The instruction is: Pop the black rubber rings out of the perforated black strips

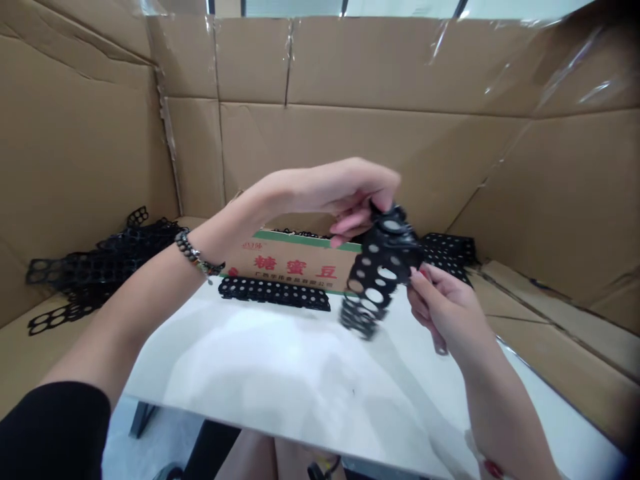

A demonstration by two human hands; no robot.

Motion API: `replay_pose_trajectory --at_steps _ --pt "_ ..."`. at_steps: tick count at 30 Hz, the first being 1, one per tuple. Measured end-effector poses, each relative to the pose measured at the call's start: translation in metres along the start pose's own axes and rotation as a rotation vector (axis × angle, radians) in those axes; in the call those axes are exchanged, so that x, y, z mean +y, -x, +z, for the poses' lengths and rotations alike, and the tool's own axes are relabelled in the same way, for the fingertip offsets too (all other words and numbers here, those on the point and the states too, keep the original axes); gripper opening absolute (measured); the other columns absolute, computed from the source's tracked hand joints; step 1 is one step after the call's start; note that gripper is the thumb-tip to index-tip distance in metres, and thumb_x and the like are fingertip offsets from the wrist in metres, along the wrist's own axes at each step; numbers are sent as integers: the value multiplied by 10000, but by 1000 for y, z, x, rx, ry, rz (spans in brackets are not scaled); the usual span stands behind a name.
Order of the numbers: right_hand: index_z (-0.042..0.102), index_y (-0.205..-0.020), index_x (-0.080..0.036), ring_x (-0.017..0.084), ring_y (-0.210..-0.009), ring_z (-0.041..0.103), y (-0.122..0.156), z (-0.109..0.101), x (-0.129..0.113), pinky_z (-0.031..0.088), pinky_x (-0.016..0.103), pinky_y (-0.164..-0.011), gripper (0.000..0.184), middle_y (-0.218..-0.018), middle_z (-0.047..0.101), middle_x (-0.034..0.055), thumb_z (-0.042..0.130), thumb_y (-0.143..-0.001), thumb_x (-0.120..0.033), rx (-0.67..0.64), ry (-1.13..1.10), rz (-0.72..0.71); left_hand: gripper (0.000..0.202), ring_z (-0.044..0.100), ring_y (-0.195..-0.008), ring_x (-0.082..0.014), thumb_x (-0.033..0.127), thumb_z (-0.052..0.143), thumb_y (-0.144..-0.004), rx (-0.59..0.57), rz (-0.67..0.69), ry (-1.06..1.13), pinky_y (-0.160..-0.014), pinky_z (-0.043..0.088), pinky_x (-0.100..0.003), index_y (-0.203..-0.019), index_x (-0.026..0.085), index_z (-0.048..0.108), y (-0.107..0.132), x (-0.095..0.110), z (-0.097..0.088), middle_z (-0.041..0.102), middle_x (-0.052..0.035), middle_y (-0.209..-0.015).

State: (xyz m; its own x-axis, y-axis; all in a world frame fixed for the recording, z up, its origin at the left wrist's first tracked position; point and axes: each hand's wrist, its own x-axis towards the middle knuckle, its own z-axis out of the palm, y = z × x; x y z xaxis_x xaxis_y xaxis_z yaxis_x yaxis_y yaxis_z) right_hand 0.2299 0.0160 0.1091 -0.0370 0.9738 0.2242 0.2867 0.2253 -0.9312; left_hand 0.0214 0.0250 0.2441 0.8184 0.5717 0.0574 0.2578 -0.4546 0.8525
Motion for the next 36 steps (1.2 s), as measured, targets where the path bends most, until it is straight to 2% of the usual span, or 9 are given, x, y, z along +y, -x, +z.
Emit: replay_pose_trajectory --at_steps 3,7,11,14,17,21,25,30,36 --pt "451 -766 -214 60 -292 203 5 -11 -2 130 149 -229 265 -413 275 -90 492 -785 -475 21 0 2 404 511 -434 -124 56 301 -740 31 -50 14 -583 421 -295 -435 123 557 5 -37 1 555 -25 -409" --pt "457 -757 -203 56 -309 191 3 -5 0 141 156 -269 234 -421 264 -93 443 -815 -430 -22 48 -31 296 507 -437 -125 199 474 -707 151 -258 -202 -485 375 -245 -423 152 547 19 -109 11 569 -1 -437" --pt "474 -750 -185 80 -424 356 -7 28 22 290 182 -397 238 -509 382 -59 404 -840 -393 -211 187 -159 305 512 -409 -126 271 506 -704 324 -352 -305 -459 349 -234 -419 165 480 33 -169 30 553 10 -417" --pt "472 -841 -186 139 -684 529 -11 62 41 385 236 -600 220 -740 559 7 344 -880 -360 -287 364 -256 334 535 -426 -129 330 436 -767 456 -356 -315 -466 347 -225 -473 172 431 39 -193 45 527 21 -424" --pt "423 -928 -193 155 -793 573 -8 91 52 373 240 -657 187 -877 602 39 254 -916 -274 -342 523 -272 341 551 -447 -129 380 380 -808 538 -350 -293 -463 350 -216 -542 173 431 41 -206 56 521 29 -460" --pt "407 -949 -186 149 -733 595 -4 113 63 329 208 -578 206 -827 618 41 207 -930 -230 -371 682 -288 351 575 -472 -126 414 333 -841 536 -327 -226 -490 394 -217 -655 159 487 43 -212 66 565 24 -559" --pt "418 -960 -181 149 -698 597 -1 119 72 302 205 -546 213 -802 621 36 214 -932 -234 -365 721 -276 328 585 -514 -131 411 357 -842 555 -291 -198 -504 406 -224 -720 152 518 45 -211 73 584 10 -633" --pt "431 -994 -171 156 -715 602 1 121 75 305 211 -549 223 -802 622 38 228 -932 -236 -361 762 -256 245 562 -542 -143 384 527 -756 626 -266 -192 -488 382 -222 -659 160 498 46 -209 80 554 12 -603" --pt "405 -1089 -182 160 -749 612 3 122 75 324 225 -576 263 -860 635 40 194 -939 -229 -321 834 -277 287 604 -566 -147 394 434 -810 647 -266 -65 -529 437 -231 -736 140 544 45 -216 81 615 -33 -696"
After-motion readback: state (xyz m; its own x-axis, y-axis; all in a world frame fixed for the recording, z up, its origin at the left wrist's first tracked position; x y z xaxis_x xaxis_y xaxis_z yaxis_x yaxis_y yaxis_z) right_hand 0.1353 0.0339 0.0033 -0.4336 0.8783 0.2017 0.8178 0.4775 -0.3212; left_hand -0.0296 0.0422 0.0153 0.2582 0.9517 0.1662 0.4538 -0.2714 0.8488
